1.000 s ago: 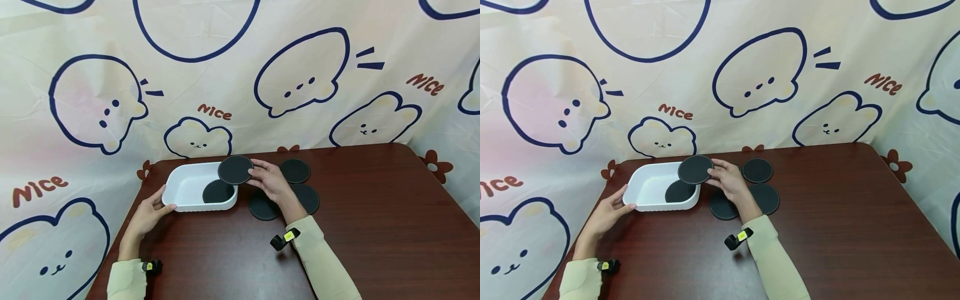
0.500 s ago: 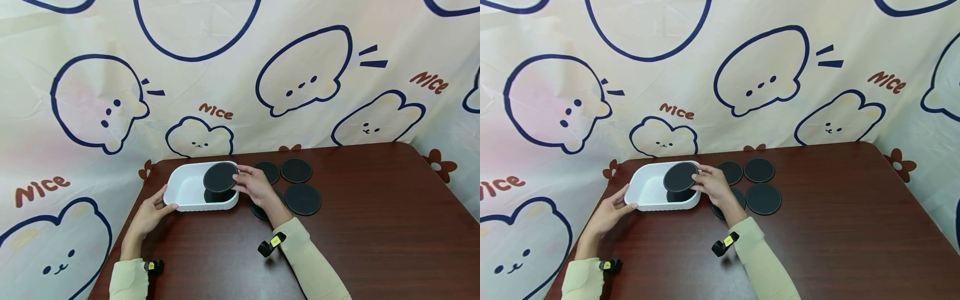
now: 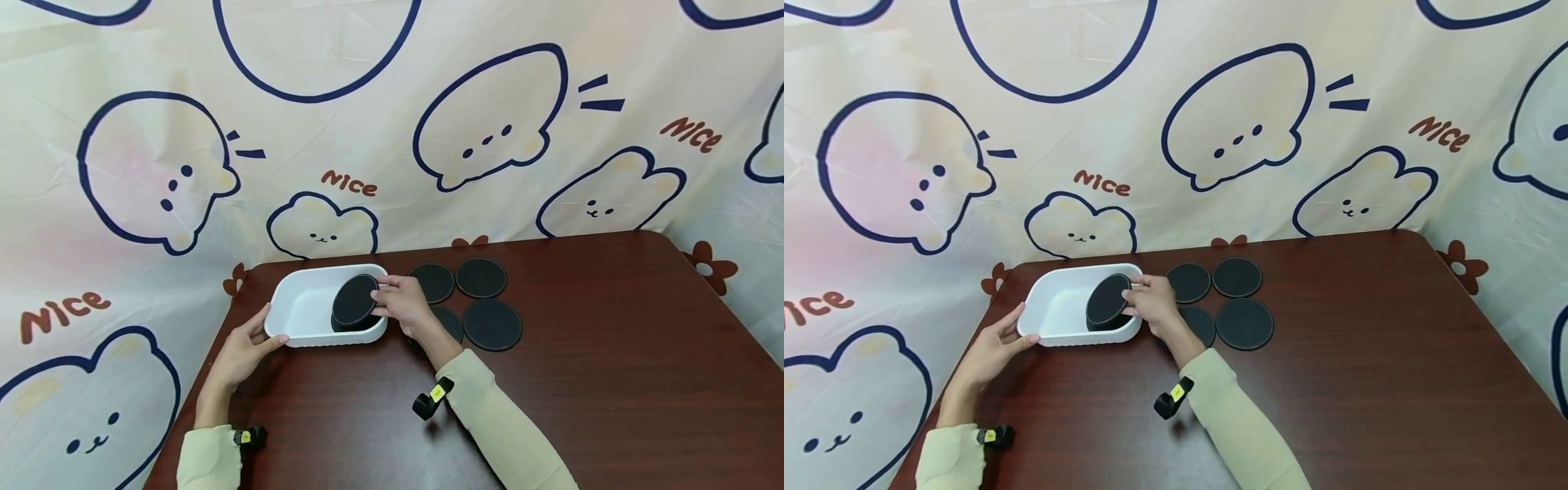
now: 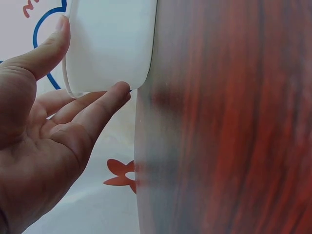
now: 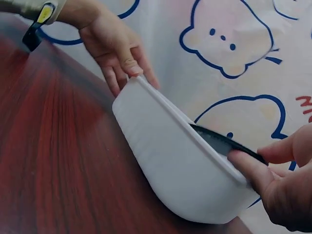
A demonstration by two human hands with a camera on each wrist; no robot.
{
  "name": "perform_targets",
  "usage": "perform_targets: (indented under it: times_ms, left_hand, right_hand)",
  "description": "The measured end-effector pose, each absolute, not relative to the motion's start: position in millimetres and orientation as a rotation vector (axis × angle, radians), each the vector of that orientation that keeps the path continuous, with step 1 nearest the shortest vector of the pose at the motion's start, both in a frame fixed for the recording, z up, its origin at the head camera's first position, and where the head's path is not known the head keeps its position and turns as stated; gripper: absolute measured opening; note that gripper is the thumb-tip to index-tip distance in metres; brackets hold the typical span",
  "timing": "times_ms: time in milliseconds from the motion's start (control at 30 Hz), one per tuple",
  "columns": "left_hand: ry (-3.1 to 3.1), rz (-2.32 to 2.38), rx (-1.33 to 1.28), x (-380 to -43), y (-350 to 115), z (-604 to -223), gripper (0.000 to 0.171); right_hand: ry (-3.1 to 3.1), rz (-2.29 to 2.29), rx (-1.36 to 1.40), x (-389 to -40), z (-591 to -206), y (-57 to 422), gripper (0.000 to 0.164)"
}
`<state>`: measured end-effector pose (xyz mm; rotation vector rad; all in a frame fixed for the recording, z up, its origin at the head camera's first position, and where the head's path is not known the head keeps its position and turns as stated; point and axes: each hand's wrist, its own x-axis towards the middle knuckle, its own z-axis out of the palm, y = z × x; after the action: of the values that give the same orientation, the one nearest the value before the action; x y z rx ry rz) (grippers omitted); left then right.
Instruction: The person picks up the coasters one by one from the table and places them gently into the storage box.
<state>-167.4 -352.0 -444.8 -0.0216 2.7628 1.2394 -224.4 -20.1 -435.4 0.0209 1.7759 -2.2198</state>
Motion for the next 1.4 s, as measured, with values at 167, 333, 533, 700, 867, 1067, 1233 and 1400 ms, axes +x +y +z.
perform_targets:
  times_ms: [167, 333, 533, 700, 867, 1067, 1233, 1400]
  left_hand:
    - [2.768, 1.232, -0.018, -167.5, -353.0, -445.6, 0.095]
    - [2.764, 1.250, -0.003, -168.2, -352.8, -447.6, 0.094]
    - [2.758, 1.256, -0.017, -168.5, -350.1, -449.6, 0.093]
    - [2.758, 1.261, -0.026, -168.5, -348.8, -449.9, 0.093]
    - [2.755, 1.269, -0.025, -169.0, -347.6, -448.8, 0.094]
    - [2.748, 1.273, -0.039, -169.4, -346.2, -447.0, 0.094]
    - [2.754, 1.273, -0.034, -169.1, -348.1, -446.1, 0.093]
    - [2.757, 1.267, -0.031, -169.0, -350.4, -445.7, 0.093]
  right_hand:
    - [1.880, -2.135, 0.001, -226.1, -430.3, -23.2, 0.047]
    - [2.065, -1.994, -0.048, -225.8, -425.8, -25.8, 0.046]
    - [2.431, -1.683, -0.166, -223.0, -420.5, -30.1, 0.045]
    - [2.594, -1.457, -0.337, -221.9, -418.3, -32.9, 0.035]
    - [2.623, -1.400, -0.386, -220.2, -416.6, -32.6, 0.046]
    - [2.569, -1.510, -0.392, -219.2, -417.2, -24.6, 0.054]
    - [2.486, -1.655, -0.435, -220.2, -420.9, -14.3, 0.053]
    - [2.440, -1.746, -0.465, -220.7, -426.2, -4.4, 0.052]
